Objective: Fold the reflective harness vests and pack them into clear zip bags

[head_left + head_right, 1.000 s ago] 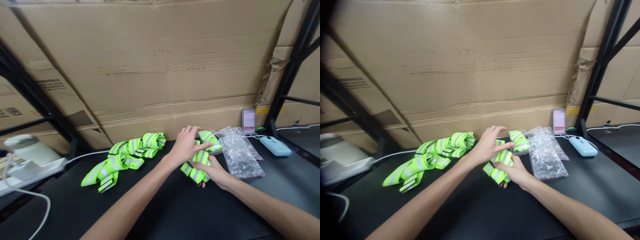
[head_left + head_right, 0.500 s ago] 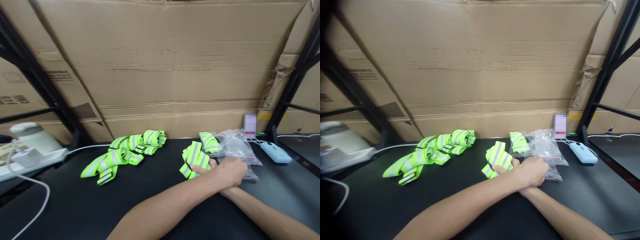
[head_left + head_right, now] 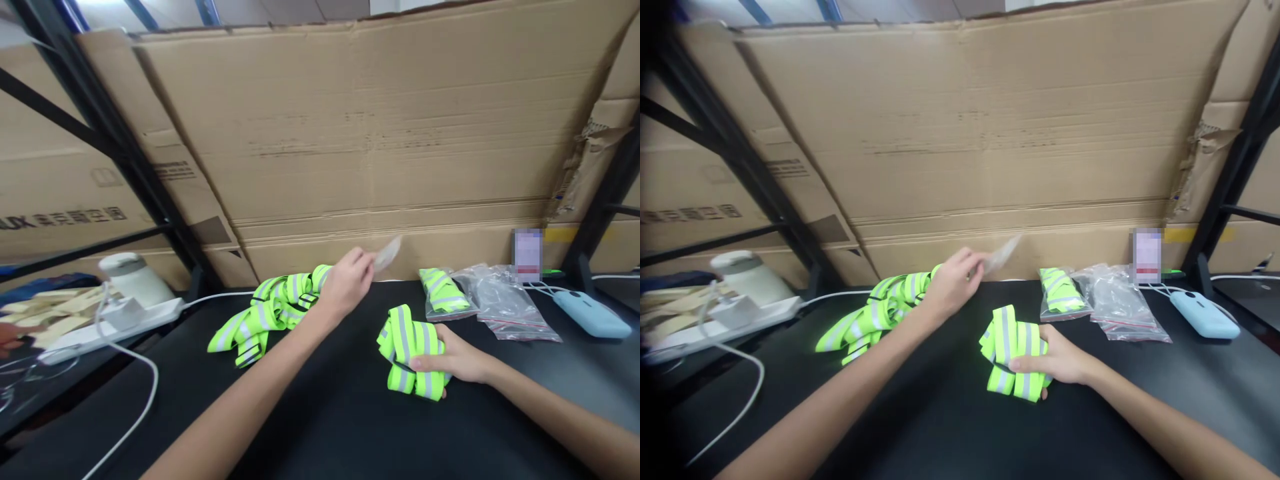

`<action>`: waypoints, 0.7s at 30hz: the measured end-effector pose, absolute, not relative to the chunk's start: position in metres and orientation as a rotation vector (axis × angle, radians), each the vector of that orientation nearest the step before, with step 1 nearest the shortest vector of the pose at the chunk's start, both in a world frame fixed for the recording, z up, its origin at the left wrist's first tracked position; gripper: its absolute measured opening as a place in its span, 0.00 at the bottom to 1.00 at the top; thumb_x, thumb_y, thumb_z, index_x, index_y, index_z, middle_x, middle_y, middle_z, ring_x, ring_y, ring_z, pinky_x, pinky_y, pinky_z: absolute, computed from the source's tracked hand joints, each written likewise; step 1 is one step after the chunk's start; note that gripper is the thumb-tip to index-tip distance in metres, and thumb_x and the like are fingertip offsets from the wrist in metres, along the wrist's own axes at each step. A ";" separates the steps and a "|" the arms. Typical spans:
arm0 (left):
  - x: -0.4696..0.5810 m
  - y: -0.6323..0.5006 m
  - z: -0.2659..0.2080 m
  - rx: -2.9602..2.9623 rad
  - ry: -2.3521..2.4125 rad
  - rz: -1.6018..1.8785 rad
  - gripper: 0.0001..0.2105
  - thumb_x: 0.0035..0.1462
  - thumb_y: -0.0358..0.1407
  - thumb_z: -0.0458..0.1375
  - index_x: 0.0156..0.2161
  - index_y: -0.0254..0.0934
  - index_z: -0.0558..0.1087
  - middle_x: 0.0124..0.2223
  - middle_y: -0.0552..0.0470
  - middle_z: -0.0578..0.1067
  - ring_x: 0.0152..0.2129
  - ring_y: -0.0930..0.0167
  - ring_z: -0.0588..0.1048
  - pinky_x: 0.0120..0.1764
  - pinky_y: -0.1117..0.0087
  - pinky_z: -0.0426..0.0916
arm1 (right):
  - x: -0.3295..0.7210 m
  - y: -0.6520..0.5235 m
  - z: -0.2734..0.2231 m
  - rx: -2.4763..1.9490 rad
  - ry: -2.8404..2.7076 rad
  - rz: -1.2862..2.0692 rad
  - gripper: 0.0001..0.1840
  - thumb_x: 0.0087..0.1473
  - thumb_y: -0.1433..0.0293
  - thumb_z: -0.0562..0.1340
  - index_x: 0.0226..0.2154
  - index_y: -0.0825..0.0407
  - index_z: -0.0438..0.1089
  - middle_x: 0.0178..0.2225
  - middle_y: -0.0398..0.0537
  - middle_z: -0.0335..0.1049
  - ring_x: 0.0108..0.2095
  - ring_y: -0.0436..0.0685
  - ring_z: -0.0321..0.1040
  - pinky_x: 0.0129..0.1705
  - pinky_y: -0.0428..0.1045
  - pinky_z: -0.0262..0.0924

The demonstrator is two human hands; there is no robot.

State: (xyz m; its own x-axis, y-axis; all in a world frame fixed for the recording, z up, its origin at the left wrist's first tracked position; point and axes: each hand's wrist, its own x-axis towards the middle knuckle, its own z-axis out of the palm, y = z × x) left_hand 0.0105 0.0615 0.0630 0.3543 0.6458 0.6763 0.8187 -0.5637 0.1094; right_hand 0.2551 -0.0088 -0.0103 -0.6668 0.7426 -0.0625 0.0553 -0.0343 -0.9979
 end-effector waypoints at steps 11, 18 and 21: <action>-0.001 0.051 -0.023 -2.695 -1.331 -0.754 0.10 0.67 0.29 0.48 0.47 0.38 0.71 0.36 0.51 0.77 0.29 0.69 0.77 0.35 0.68 0.74 | 0.260 -0.008 -0.012 -1.010 -1.622 1.041 0.22 0.53 0.57 0.71 0.46 0.52 0.76 0.46 0.55 0.80 0.43 0.66 0.78 0.47 0.59 0.73; 0.009 0.035 -0.022 -2.797 -1.243 -0.867 0.11 0.64 0.27 0.52 0.43 0.38 0.76 0.42 0.50 0.80 0.41 0.67 0.78 0.46 0.66 0.73 | 0.289 0.004 -0.014 -0.970 -1.968 0.189 0.19 0.57 0.64 0.66 0.51 0.52 0.73 0.43 0.55 0.80 0.40 0.65 0.78 0.42 0.57 0.75; 0.018 0.027 -0.021 -2.793 -1.237 -0.950 0.09 0.60 0.30 0.58 0.45 0.38 0.76 0.40 0.49 0.79 0.40 0.65 0.77 0.44 0.63 0.73 | 0.296 0.003 -0.009 -0.856 -2.225 -0.119 0.22 0.59 0.75 0.59 0.56 0.52 0.71 0.50 0.57 0.76 0.45 0.62 0.77 0.39 0.53 0.75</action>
State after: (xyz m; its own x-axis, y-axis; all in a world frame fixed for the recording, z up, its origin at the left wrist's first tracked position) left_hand 0.0181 0.0269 -0.0213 0.5247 0.6917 0.4962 0.6578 -0.6994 0.2795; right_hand 0.2963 0.0027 -0.0088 -0.5065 0.5436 0.6693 0.6117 0.7736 -0.1654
